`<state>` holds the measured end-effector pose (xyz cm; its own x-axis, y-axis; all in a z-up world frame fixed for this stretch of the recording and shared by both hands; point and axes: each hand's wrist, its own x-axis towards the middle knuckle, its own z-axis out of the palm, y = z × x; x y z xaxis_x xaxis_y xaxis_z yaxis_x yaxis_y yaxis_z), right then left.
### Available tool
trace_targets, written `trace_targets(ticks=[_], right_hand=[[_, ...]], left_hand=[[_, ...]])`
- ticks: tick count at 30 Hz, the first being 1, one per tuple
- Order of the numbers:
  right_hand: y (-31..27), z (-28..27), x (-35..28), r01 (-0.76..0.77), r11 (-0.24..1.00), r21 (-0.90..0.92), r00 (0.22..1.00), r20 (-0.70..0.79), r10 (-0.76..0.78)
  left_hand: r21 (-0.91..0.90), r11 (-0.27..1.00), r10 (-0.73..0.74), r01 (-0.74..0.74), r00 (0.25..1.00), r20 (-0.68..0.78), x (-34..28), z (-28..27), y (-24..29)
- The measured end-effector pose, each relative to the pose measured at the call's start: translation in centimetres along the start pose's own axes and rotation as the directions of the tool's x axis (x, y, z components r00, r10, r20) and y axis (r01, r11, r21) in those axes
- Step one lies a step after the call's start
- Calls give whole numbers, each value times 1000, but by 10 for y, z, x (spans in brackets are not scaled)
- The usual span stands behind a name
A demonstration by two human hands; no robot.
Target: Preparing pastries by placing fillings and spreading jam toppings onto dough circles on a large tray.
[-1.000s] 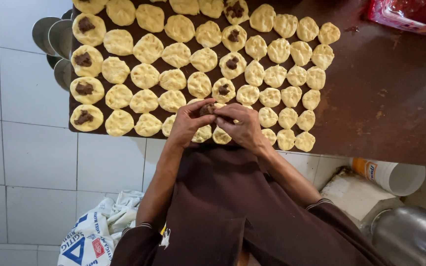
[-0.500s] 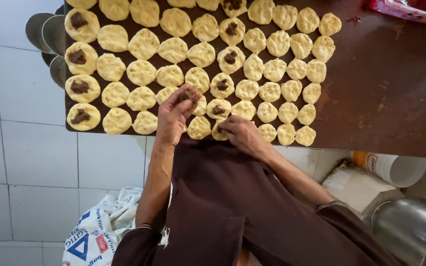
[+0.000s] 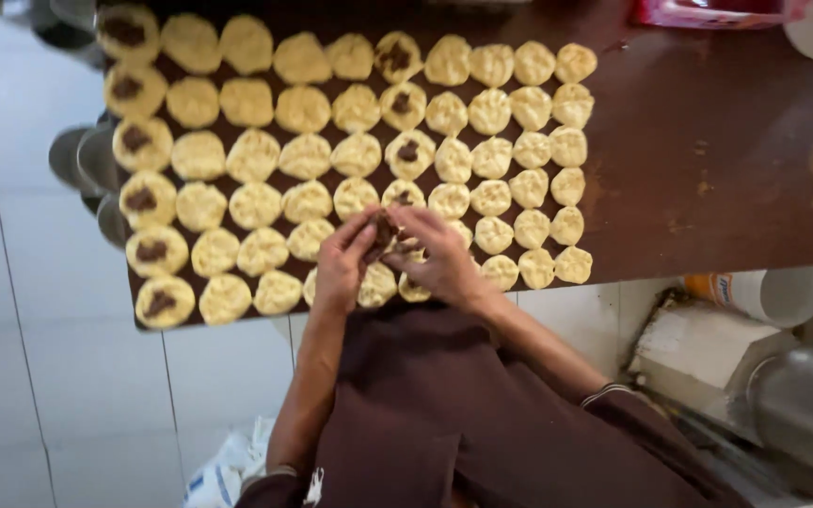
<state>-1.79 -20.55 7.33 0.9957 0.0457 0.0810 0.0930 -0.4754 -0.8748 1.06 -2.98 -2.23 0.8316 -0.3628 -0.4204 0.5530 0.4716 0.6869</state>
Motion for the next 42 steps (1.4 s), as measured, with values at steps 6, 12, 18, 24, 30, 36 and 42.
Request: trace_targets(ticks=[6, 12, 18, 24, 30, 36, 42], right_hand=[[5, 25, 12, 133, 968, -215, 979, -124, -162], [11, 20, 16, 75, 976, -202, 986, -134, -104], [22, 6, 10, 10, 985, -174, 965, -255, -55], [19, -59, 13, 81, 990, -112, 980, -171, -99], [79, -109, 1, 56, 994, -98, 981, -182, -73], [124, -156, 6, -155, 881, 448, 964, -127, 234], [157, -259, 91, -59, 949, 311, 923, -344, 170]], left_hand=[[32, 999, 10, -8, 999, -44, 3, 13, 21], [-199, 971, -77, 135, 959, 274, 9, 5, 32], [-254, 956, -48, 144, 935, 351, 13, 44, 34], [-420, 895, -10, 148, 950, 312, 31, 85, 7], [-439, 883, 34, 167, 909, 415, 44, 141, -19], [-481, 855, -43, 193, 951, 305, 51, 194, -17], [107, 992, 58, -61, 998, 29, 46, 192, -16]])
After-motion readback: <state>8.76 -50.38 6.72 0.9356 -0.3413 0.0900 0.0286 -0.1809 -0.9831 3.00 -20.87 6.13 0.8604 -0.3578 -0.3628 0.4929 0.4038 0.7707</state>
